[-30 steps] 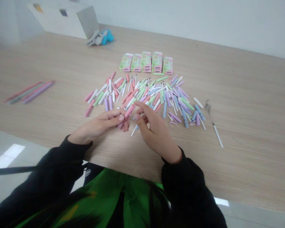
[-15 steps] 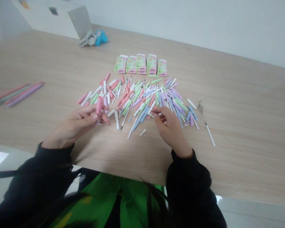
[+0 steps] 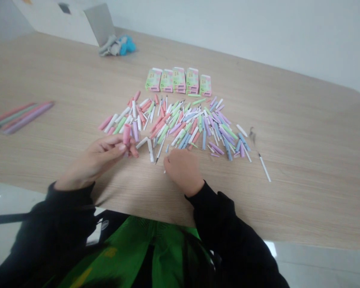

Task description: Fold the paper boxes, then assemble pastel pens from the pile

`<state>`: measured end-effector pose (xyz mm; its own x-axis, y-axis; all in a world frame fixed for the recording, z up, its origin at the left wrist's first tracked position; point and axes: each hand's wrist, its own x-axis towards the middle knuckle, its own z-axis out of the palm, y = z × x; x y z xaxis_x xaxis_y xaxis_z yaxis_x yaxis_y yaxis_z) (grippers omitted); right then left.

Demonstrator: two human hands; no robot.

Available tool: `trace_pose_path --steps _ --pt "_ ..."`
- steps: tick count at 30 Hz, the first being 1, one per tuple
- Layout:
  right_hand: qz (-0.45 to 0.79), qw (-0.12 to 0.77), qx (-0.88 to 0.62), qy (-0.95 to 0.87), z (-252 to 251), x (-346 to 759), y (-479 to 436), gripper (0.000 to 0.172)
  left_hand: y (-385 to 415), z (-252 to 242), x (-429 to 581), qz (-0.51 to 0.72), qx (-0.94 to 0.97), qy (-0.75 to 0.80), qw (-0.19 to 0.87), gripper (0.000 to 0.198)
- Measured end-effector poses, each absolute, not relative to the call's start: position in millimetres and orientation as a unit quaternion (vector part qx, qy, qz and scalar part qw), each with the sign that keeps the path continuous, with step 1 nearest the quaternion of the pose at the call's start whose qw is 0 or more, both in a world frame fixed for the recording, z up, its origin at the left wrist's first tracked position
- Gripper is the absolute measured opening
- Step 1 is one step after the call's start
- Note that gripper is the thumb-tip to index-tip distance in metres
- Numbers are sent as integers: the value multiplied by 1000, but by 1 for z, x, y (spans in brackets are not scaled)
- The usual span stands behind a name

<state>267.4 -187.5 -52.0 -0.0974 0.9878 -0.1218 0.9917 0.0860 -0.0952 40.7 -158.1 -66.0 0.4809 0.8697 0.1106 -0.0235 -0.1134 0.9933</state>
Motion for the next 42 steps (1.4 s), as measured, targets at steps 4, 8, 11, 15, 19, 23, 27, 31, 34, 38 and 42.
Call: trace_pose_path --steps 4,8,11,15,19,23,27,31,34,38,42 --pt "-76 37 702 707 -57 266 -187 37 -160 -63 43 373 653 327 572 24" --pt "-82 42 713 695 -57 267 -186 35 -161 -59 48 362 661 316 576 25" --pt "-88 49 715 692 -56 268 -184 32 -161 -60 50 364 658 315 580 26" --pt "-84 60 716 691 -56 271 -182 32 -160 -63 51 362 661 325 571 26" --pt "-94 67 714 691 -53 280 -179 30 -159 -63 53 358 668 332 561 26" --pt "-114 59 740 661 -48 289 -180 28 -159 -63 54 350 673 339 556 27" --pt "-91 18 761 642 -44 292 -188 34 -158 -65 54 354 669 350 552 25" --pt "-68 -18 728 682 -46 289 -189 32 -158 -66 55 354 664 346 561 23" --pt "-63 -5 709 703 -53 285 -182 23 -158 -67 55 354 657 342 571 22" --pt "-61 39 688 722 -62 282 -174 30 -158 -68 57 351 660 322 581 23" --pt "-57 33 685 726 -59 282 -173 26 -158 -70 58 347 666 303 586 23"
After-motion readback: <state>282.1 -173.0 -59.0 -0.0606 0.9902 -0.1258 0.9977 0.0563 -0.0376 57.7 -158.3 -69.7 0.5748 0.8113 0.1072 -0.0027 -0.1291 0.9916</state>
